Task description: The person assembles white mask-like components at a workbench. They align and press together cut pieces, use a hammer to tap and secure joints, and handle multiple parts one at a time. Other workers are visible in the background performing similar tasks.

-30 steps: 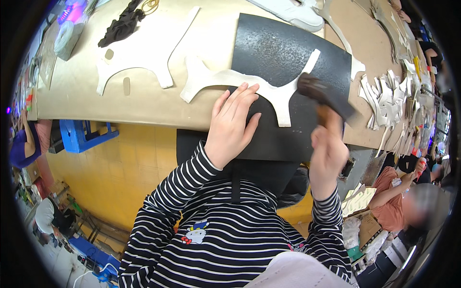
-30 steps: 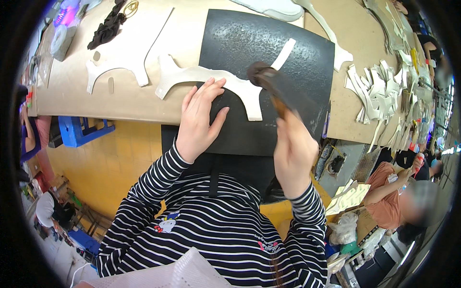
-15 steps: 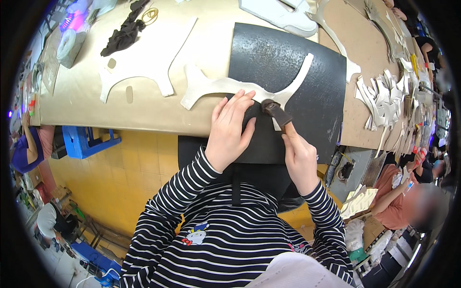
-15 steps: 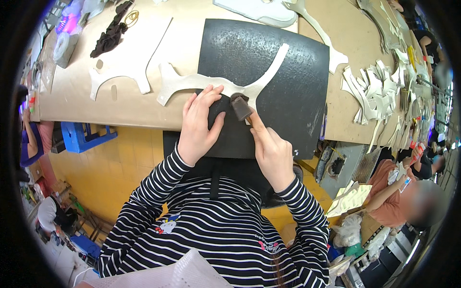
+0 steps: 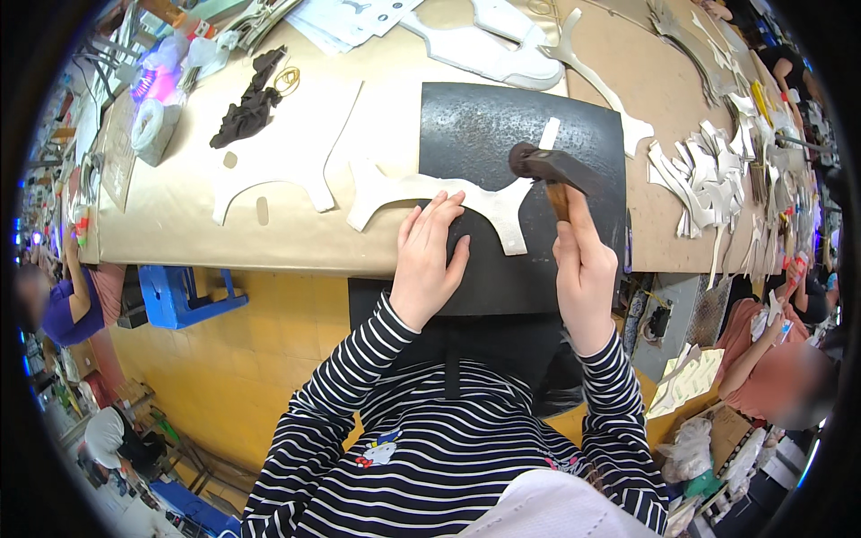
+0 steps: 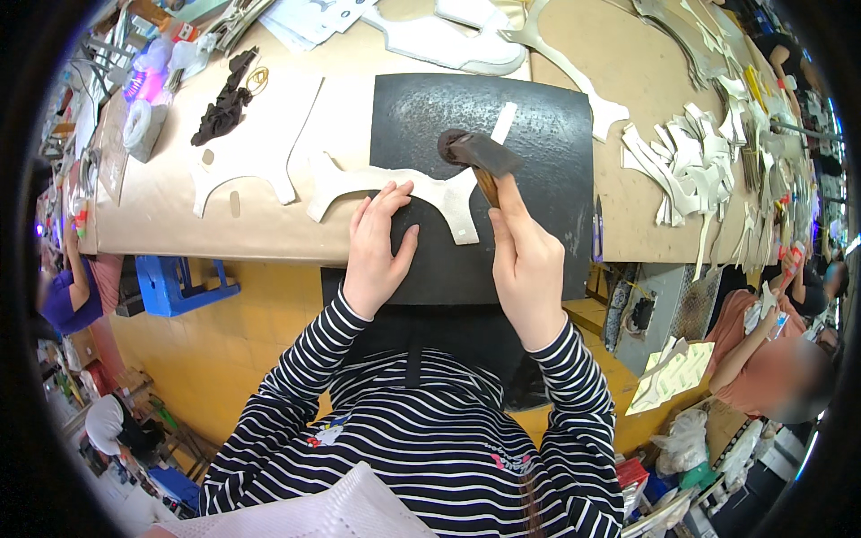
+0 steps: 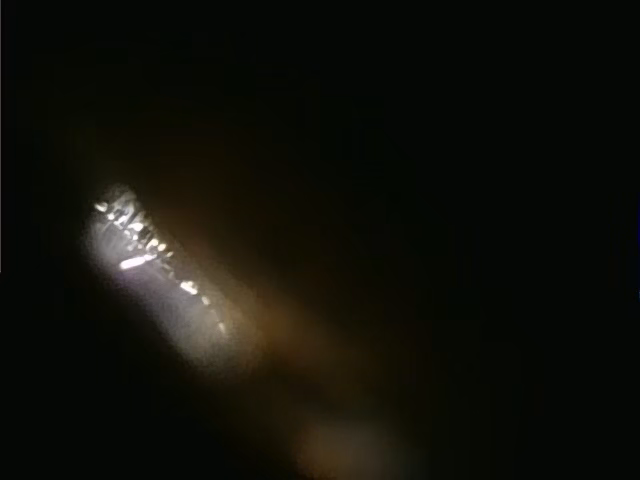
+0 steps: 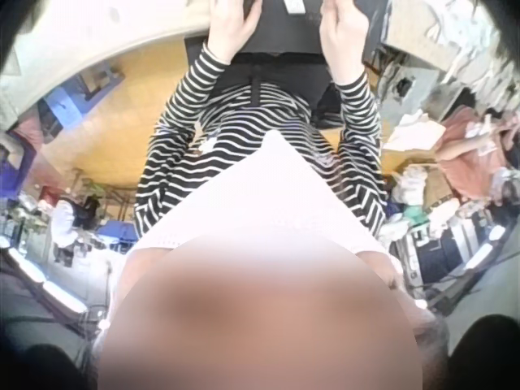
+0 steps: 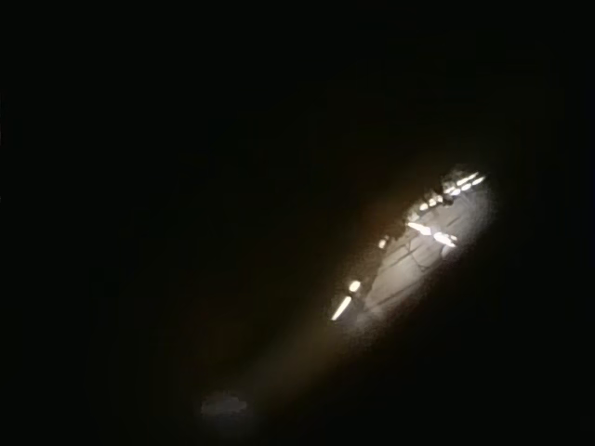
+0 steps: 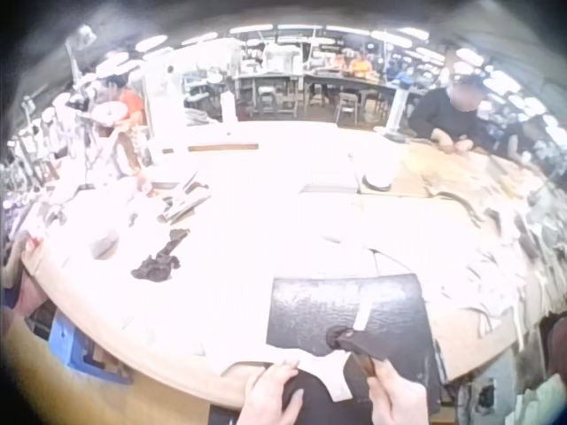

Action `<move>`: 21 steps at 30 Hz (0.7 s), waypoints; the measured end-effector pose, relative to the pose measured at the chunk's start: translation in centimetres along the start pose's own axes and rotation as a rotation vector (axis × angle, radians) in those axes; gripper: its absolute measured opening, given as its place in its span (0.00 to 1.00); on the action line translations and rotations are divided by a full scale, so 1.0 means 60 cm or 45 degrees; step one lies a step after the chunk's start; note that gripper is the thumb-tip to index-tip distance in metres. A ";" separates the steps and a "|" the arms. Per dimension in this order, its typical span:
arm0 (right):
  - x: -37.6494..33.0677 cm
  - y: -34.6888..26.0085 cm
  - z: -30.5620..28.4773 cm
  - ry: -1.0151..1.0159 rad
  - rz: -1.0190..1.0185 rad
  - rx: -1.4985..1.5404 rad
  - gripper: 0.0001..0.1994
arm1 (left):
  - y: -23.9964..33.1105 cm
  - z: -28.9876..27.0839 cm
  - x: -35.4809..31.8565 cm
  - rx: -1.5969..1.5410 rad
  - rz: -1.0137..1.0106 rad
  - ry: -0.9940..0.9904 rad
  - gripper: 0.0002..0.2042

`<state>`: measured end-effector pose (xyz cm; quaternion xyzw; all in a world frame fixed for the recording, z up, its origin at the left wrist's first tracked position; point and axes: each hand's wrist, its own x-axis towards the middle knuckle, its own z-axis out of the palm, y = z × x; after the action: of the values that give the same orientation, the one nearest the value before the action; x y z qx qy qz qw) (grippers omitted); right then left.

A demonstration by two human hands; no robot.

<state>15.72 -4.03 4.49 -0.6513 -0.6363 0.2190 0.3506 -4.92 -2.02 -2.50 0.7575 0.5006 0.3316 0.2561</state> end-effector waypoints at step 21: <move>-0.013 0.101 -0.011 0.527 -0.058 -0.730 0.15 | 0.016 -0.056 0.093 -0.159 0.141 -0.330 0.09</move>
<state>20.20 -4.59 0.32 -0.7396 -0.6017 -0.1130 0.2797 -5.34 3.01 1.73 0.8032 0.3991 0.2749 0.3464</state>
